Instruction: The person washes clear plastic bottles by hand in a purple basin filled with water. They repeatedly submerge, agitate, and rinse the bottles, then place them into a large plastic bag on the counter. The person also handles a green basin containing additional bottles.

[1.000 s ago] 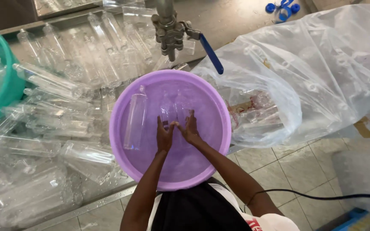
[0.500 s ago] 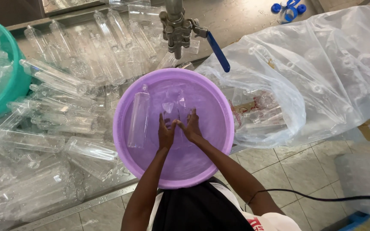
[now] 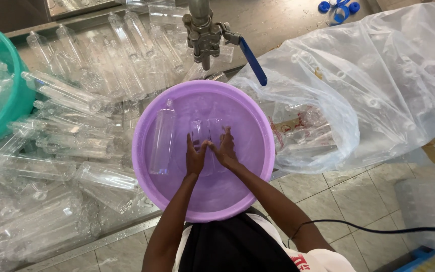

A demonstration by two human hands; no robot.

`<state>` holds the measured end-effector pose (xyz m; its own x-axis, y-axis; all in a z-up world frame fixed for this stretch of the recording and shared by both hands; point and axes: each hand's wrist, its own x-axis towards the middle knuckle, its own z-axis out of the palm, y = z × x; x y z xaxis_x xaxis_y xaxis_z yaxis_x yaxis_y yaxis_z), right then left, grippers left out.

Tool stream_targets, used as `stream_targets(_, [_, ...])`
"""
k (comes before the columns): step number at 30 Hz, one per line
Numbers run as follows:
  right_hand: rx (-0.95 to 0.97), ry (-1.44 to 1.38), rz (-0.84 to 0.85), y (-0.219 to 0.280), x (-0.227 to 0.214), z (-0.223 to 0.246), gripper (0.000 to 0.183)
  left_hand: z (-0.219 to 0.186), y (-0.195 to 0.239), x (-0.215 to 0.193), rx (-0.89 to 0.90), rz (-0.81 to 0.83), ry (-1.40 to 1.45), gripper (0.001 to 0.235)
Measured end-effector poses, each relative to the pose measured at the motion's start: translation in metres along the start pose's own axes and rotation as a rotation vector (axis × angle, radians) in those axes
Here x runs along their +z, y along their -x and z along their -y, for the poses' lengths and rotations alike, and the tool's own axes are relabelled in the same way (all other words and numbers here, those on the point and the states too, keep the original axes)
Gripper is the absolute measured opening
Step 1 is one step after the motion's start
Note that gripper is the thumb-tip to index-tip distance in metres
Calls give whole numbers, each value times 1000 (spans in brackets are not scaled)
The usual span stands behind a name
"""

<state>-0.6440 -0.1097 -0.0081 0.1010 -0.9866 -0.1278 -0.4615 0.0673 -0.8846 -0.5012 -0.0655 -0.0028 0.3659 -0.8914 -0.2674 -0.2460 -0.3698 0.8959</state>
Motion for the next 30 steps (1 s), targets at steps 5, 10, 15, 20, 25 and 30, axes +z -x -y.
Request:
stream_targets(5, [-59,17,-50,-6,5,-9,119,-16,2,-4,94,-20,84,100])
stream_targets(10, [-32,50,2,-1,9,-13,120,-21,5,-5,36,-6,90,99])
stream_targets(15, [-109,82,-17,5,0,12,121,-17,6,-6,53,-34,110,102])
stream_targets(20, [2,121,26,6,-1,6,116,10,-2,4,41,-41,79,102])
stream_targets(25, [20,-18,47,0,2,2,115,-14,3,-2,39,-17,85,99])
stream_targets(30, [77,43,51,4,-4,21,114,-29,7,-6,13,-16,67,98])
